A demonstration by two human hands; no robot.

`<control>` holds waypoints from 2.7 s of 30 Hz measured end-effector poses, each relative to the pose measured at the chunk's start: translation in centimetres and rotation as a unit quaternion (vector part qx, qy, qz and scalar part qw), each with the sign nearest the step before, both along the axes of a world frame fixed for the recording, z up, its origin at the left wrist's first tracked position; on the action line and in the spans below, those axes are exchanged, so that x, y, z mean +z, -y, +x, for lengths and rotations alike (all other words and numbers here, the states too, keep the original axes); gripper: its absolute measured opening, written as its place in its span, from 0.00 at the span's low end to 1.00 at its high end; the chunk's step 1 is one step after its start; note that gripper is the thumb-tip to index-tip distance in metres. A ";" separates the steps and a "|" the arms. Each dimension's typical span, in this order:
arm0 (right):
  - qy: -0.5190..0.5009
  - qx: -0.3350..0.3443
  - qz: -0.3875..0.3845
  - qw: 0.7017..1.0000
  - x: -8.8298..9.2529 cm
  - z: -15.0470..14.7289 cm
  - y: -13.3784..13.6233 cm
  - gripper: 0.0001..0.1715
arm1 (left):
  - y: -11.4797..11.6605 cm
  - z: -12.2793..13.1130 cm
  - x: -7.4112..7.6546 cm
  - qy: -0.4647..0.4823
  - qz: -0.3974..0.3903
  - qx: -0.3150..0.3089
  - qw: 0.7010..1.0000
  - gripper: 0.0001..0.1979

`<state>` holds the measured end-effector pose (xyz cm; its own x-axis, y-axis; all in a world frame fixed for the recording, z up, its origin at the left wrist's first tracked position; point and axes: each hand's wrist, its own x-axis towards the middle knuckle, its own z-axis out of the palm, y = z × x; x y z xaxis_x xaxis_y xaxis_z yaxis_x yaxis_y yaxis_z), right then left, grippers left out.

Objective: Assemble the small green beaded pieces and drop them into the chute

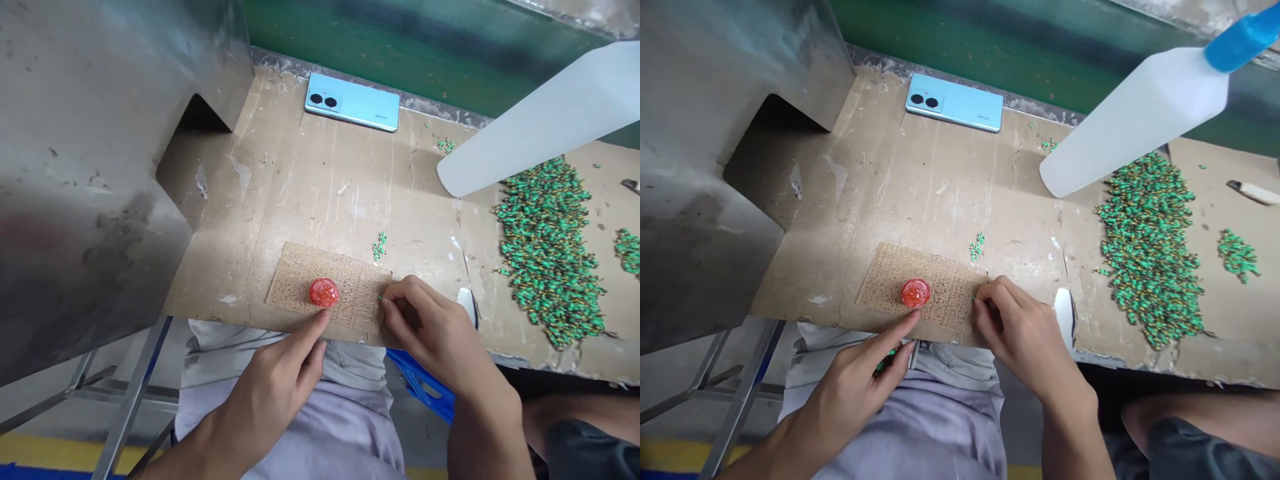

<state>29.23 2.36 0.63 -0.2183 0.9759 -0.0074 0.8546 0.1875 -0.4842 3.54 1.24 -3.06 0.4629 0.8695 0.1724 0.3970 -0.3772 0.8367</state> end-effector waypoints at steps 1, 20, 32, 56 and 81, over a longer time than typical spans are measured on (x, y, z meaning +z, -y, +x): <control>-0.013 -0.004 -0.004 1.000 0.0 0.1 0.0 0.07 | 0.0 0.0 0.0 -0.001 -0.003 0.002 1.000 0.21; -0.029 0.004 -0.002 1.000 0.5 0.1 0.1 0.07 | 0.2 0.0 -0.2 0.019 -0.001 0.007 1.000 0.23; -0.031 -0.010 0.017 0.999 0.6 0.4 0.6 0.05 | 0.4 -0.4 1.4 0.056 -0.219 0.012 0.974 0.18; -0.378 -0.066 0.027 0.923 0.5 -3.9 4.0 0.10 | -0.7 0.6 3.3 0.423 -0.626 -0.018 0.655 0.15; -0.421 -0.068 -0.007 0.904 1.0 -4.8 3.7 0.07 | -1.2 0.1 3.0 0.423 -0.607 0.011 0.673 0.13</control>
<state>24.42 -1.38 1.66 -0.0311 0.9951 0.0936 0.1963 0.0978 -0.9757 3.64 2.39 -0.06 0.6306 0.6120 -0.4773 -0.4203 0.7862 0.4530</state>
